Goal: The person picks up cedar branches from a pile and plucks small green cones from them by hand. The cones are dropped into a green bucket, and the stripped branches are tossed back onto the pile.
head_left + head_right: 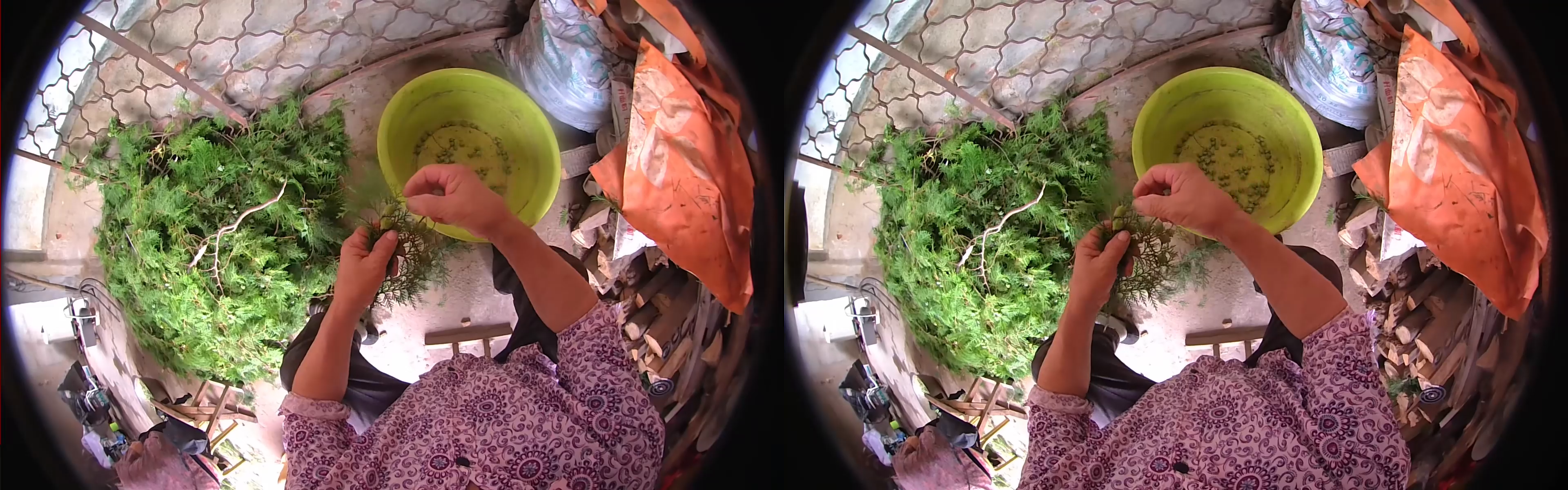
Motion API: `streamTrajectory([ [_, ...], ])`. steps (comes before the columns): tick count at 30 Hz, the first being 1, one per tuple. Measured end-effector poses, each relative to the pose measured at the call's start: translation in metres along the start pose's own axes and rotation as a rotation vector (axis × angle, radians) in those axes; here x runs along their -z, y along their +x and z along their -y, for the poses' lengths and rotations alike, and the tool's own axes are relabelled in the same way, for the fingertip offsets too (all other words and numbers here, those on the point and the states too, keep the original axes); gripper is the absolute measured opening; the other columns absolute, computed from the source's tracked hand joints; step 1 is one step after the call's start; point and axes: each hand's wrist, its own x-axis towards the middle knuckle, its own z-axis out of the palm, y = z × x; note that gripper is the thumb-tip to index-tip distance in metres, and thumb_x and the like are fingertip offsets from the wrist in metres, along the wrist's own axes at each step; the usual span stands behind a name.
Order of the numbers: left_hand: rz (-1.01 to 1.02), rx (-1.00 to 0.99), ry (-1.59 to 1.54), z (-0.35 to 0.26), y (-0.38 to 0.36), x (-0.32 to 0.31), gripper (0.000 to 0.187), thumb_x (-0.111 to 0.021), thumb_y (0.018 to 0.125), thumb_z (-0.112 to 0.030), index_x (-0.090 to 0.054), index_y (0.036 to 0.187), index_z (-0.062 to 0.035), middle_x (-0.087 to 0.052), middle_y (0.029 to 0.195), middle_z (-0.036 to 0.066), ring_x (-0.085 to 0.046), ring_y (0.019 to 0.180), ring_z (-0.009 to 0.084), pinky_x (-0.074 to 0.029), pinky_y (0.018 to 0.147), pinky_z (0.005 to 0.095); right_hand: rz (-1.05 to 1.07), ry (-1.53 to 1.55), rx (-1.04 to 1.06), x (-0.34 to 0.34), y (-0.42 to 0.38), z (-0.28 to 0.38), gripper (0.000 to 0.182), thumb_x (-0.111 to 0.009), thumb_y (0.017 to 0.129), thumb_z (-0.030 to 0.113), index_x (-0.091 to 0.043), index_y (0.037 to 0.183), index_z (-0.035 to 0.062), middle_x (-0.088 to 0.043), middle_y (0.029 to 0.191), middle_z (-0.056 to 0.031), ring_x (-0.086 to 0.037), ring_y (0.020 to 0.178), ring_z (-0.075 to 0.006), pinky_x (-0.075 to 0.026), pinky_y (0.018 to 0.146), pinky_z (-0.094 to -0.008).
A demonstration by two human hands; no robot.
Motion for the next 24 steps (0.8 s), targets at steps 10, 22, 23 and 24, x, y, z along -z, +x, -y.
streamTrajectory([
  [10,0.079,-0.028,0.282,0.006,-0.002,0.0,0.011,-0.048,0.088,-0.011,-0.052,0.096,-0.0047,-0.056,0.07,0.001,-0.045,0.049,0.004,-0.037,0.041,0.0177,0.062,-0.307,0.124,-0.007,0.0,-0.014,0.02,-0.064,0.066,0.013,-0.058,0.081,0.0002,-0.052,0.059,-0.0014,-0.047,0.055,-0.0066,-0.039,0.05,-0.0225],
  [22,0.088,-0.084,0.111,0.011,-0.005,0.003,0.013,-0.053,0.086,-0.008,-0.056,0.097,-0.0035,-0.06,0.077,0.005,-0.056,0.061,0.0087,-0.046,0.049,0.0206,0.152,-0.358,0.056,-0.005,-0.005,-0.007,0.021,-0.068,0.072,0.016,-0.058,0.082,0.0004,-0.053,0.067,0.001,-0.047,0.064,-0.0053,-0.039,0.057,-0.0217],
  [23,0.129,-0.071,0.105,0.008,-0.006,0.004,0.012,-0.053,0.086,-0.008,-0.057,0.097,-0.0046,-0.058,0.078,0.0,-0.053,0.065,0.0055,-0.044,0.055,0.019,0.164,-0.327,0.083,-0.005,-0.005,-0.008,0.023,-0.068,0.072,0.02,-0.058,0.078,0.0011,-0.052,0.064,0.0012,-0.046,0.06,-0.0057,-0.038,0.053,-0.022],
  [24,0.17,-0.057,0.098,0.006,-0.007,0.005,0.012,-0.053,0.087,-0.008,-0.058,0.097,-0.0058,-0.057,0.079,-0.004,-0.049,0.07,0.0023,-0.041,0.061,0.0175,0.175,-0.296,0.108,-0.004,-0.004,-0.008,0.025,-0.068,0.073,0.025,-0.058,0.075,0.0018,-0.052,0.061,0.0013,-0.045,0.056,-0.006,-0.038,0.049,-0.0222],
])
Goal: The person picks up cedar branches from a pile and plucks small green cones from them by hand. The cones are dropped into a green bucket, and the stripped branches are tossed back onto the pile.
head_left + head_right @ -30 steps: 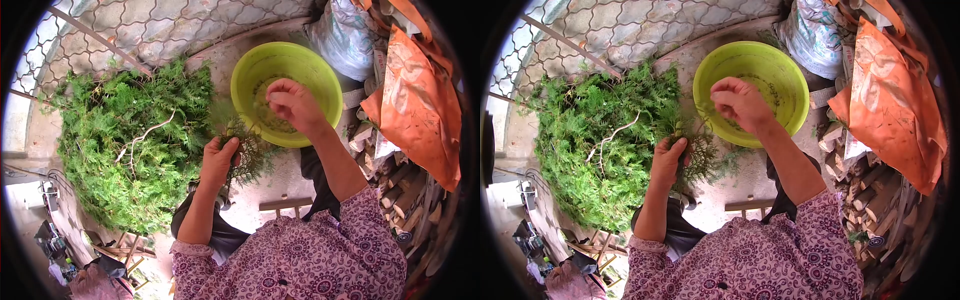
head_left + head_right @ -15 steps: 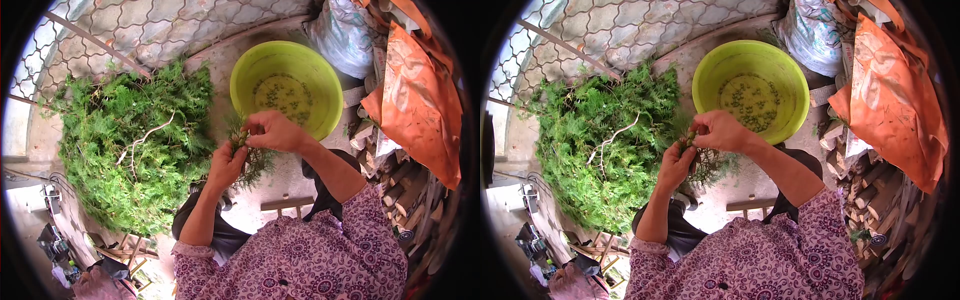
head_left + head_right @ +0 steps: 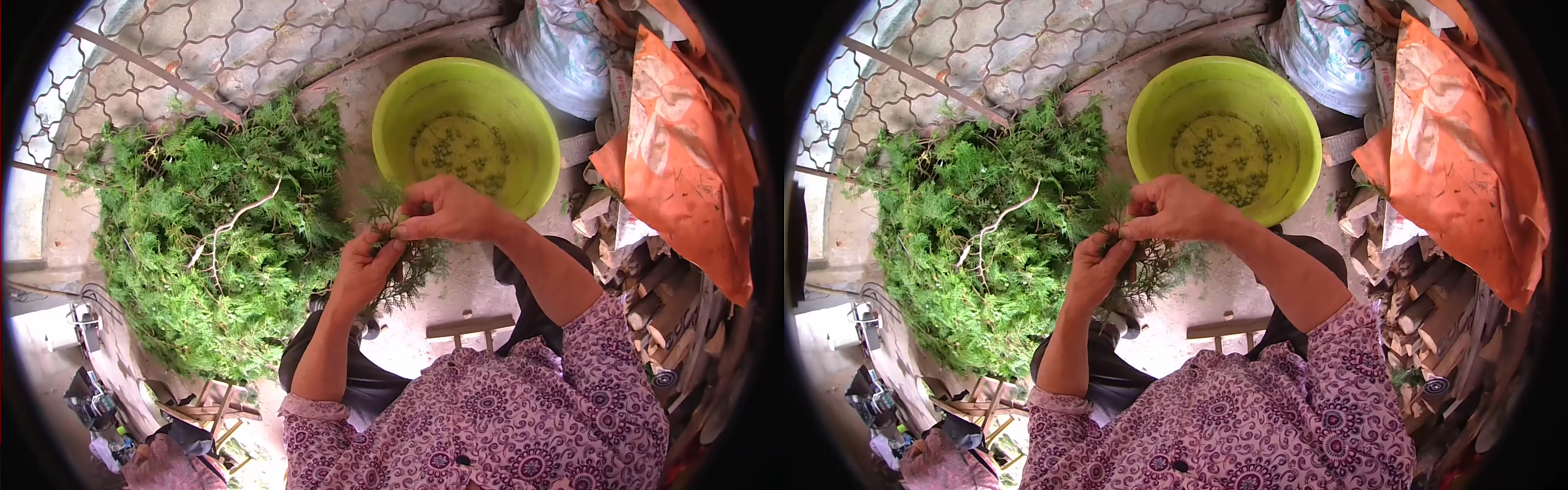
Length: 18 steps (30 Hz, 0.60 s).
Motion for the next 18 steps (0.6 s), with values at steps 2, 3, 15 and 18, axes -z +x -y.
streamTrajectory([
  [2,0.067,0.036,-0.037,-0.005,-0.003,0.002,0.012,-0.053,0.086,-0.007,-0.059,0.097,-0.0055,-0.057,0.078,-0.004,-0.049,0.067,0.0022,-0.041,0.059,0.0175,0.039,0.003,-0.017,0.003,-0.001,0.003,0.023,-0.066,0.075,0.024,-0.059,0.076,0.0024,-0.051,0.06,0.0016,-0.045,0.055,-0.0051,-0.036,0.048,-0.0216],
  [3,0.133,0.071,-0.075,-0.007,-0.005,0.003,0.012,-0.053,0.086,-0.007,-0.059,0.096,-0.0052,-0.057,0.077,-0.003,-0.049,0.064,0.0022,-0.041,0.056,0.0175,0.078,0.005,-0.033,0.004,-0.003,0.005,0.022,-0.064,0.077,0.024,-0.06,0.076,0.0031,-0.051,0.06,0.0019,-0.044,0.053,-0.0042,-0.035,0.046,-0.021],
  [15,0.325,0.126,-0.031,-0.027,-0.012,0.002,0.014,-0.056,0.084,-0.007,-0.064,0.094,-0.0016,-0.054,0.067,-0.003,-0.044,0.054,0.0025,-0.035,0.047,0.0178,0.198,0.254,0.147,-0.003,-0.005,-0.019,0.021,-0.05,0.083,0.018,-0.058,0.07,0.0035,-0.054,0.063,-0.0036,-0.039,0.041,-0.0056,-0.028,0.036,-0.0175],
  [18,0.343,0.07,0.007,-0.028,-0.011,0.003,0.014,-0.056,0.084,-0.009,-0.063,0.094,-0.0015,-0.054,0.066,-0.003,-0.045,0.053,0.0035,-0.035,0.047,0.0178,0.284,1.118,0.036,0.014,-0.012,-0.002,0.021,-0.047,0.084,0.016,-0.057,0.072,0.0018,-0.055,0.069,-0.0062,-0.041,0.042,-0.0063,-0.03,0.037,-0.0172],
])
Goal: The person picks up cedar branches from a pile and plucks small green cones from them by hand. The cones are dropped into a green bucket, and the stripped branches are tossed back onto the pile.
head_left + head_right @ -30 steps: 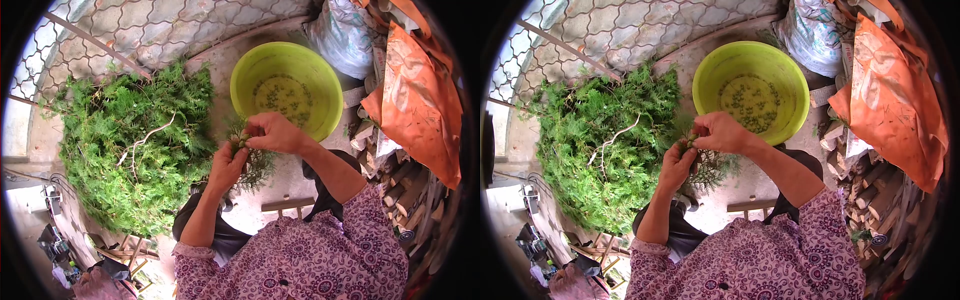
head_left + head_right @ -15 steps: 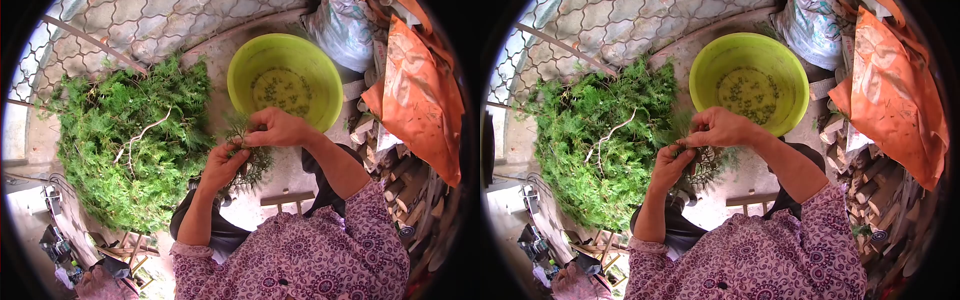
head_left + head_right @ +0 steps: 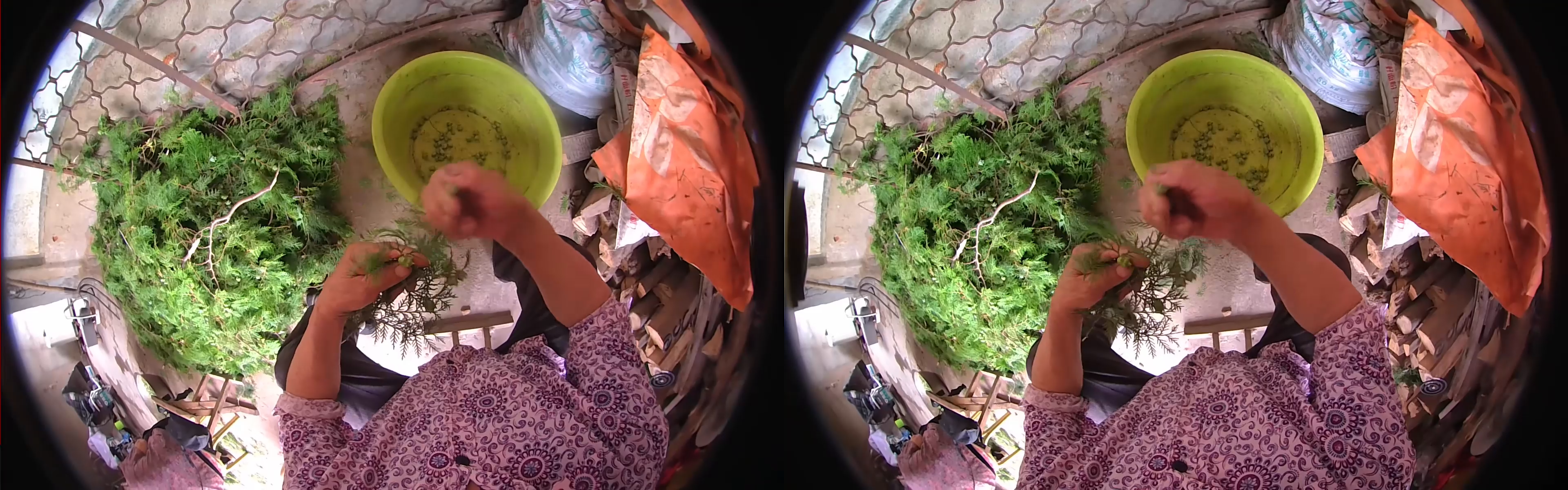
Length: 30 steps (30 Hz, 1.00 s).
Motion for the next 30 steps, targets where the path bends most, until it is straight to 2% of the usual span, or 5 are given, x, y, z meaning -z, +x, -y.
streamTrajectory([
  [3,-0.15,0.052,-0.118,0.003,0.001,-0.002,0.015,-0.055,0.085,-0.011,-0.062,0.094,-0.0016,-0.054,0.066,-0.002,-0.046,0.053,0.0047,-0.037,0.047,0.0183,-0.234,-0.121,0.001,-0.026,-0.003,0.017,0.015,-0.047,0.083,0.011,-0.056,0.076,0.0014,-0.056,0.071,-0.0071,-0.044,0.044,-0.0067,-0.033,0.038,-0.0177],
  [7,-0.329,0.083,-0.158,0.006,0.01,-0.003,0.015,-0.054,0.086,-0.013,-0.061,0.093,-0.0021,-0.055,0.066,-0.002,-0.047,0.053,0.0046,-0.038,0.047,0.0187,-0.161,-0.417,-0.065,-0.021,-0.004,0.022,0.009,-0.054,0.08,0.01,-0.057,0.082,0.002,-0.056,0.07,-0.0056,-0.048,0.05,-0.0063,-0.035,0.041,-0.0171],
  [15,-0.309,0.008,-0.038,0.021,0.018,-0.003,0.013,-0.054,0.087,-0.014,-0.062,0.09,-0.0037,-0.057,0.069,-0.005,-0.046,0.057,0.0011,-0.037,0.048,0.0164,-0.378,-1.31,-0.032,-0.016,0.008,-0.013,0.018,-0.067,0.07,0.016,-0.059,0.075,0.0013,-0.054,0.066,0.001,-0.047,0.058,-0.0047,-0.039,0.054,-0.0202],
  [28,-0.229,-0.001,0.043,0.02,0.012,0.0,0.011,-0.055,0.086,-0.01,-0.063,0.089,-0.0035,-0.056,0.073,-0.006,-0.045,0.062,0.0003,-0.037,0.052,0.0159,-0.319,-1.027,-0.185,-0.013,0.009,-0.01,0.014,-0.063,0.075,0.016,-0.058,0.072,0.0029,-0.051,0.058,0.0025,-0.044,0.049,-0.0029,-0.033,0.044,-0.0189],
  [30,-0.223,0.025,0.023,0.014,0.01,-0.001,0.011,-0.054,0.086,-0.01,-0.062,0.09,-0.0034,-0.057,0.074,-0.005,-0.047,0.061,0.0015,-0.037,0.051,0.0163,-0.314,-0.762,-0.293,-0.014,0.008,-0.005,0.011,-0.06,0.077,0.014,-0.057,0.074,0.0037,-0.05,0.057,0.0025,-0.044,0.047,-0.0038,-0.033,0.044,-0.0179],
])
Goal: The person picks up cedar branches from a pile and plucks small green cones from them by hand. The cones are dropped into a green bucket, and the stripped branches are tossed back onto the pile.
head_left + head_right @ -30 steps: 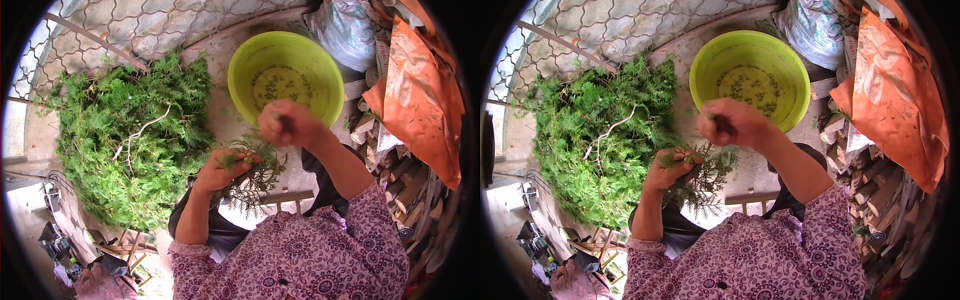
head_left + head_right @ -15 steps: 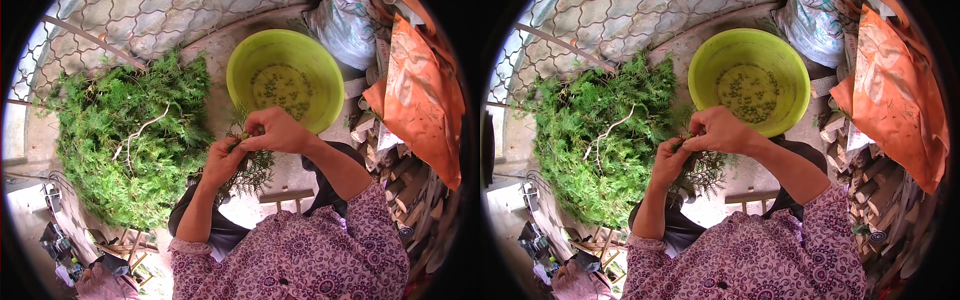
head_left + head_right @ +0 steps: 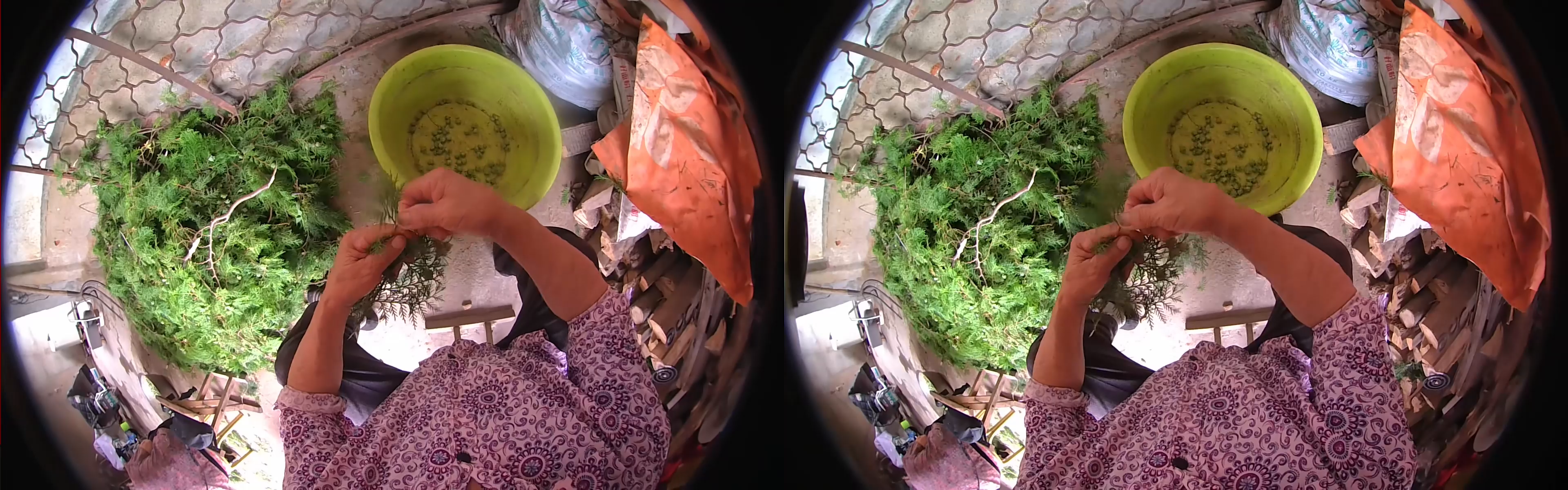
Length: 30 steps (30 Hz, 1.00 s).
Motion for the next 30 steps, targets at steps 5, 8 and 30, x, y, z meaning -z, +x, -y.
streamTrajectory([
  [5,0.012,-0.05,-0.131,-0.001,-0.002,0.004,0.013,-0.052,0.086,-0.009,-0.062,0.091,-0.0021,-0.06,0.075,0.001,-0.052,0.06,0.0056,-0.039,0.05,0.0176,-0.082,0.18,0.115,0.018,-0.004,0.009,0.007,-0.057,0.077,0.011,-0.057,0.079,0.0042,-0.051,0.06,0.0009,-0.047,0.05,-0.0052,-0.035,0.045,-0.0183],
  [8,-0.106,-0.083,-0.174,-0.003,-0.002,0.008,0.013,-0.053,0.086,-0.01,-0.061,0.091,-0.0005,-0.061,0.077,0.004,-0.053,0.059,0.0077,-0.04,0.048,0.0191,-0.305,0.114,0.284,0.041,-0.007,0.012,0.011,-0.056,0.077,0.011,-0.058,0.085,0.0036,-0.055,0.067,-0.0025,-0.053,0.058,-0.0079,-0.041,0.05,-0.0208],
  [30,-0.128,-0.069,0.015,0.001,-0.003,0.014,0.024,-0.059,0.082,-0.015,-0.058,0.101,-0.0002,-0.061,0.086,0.007,-0.055,0.077,0.0099,-0.044,0.07,0.0221,-0.132,-0.088,0.251,0.033,0.006,0.004,0.02,-0.063,0.077,0.013,-0.06,0.091,-0.0012,-0.059,0.077,0.0008,-0.051,0.068,-0.0039,-0.043,0.063,-0.0203],
])
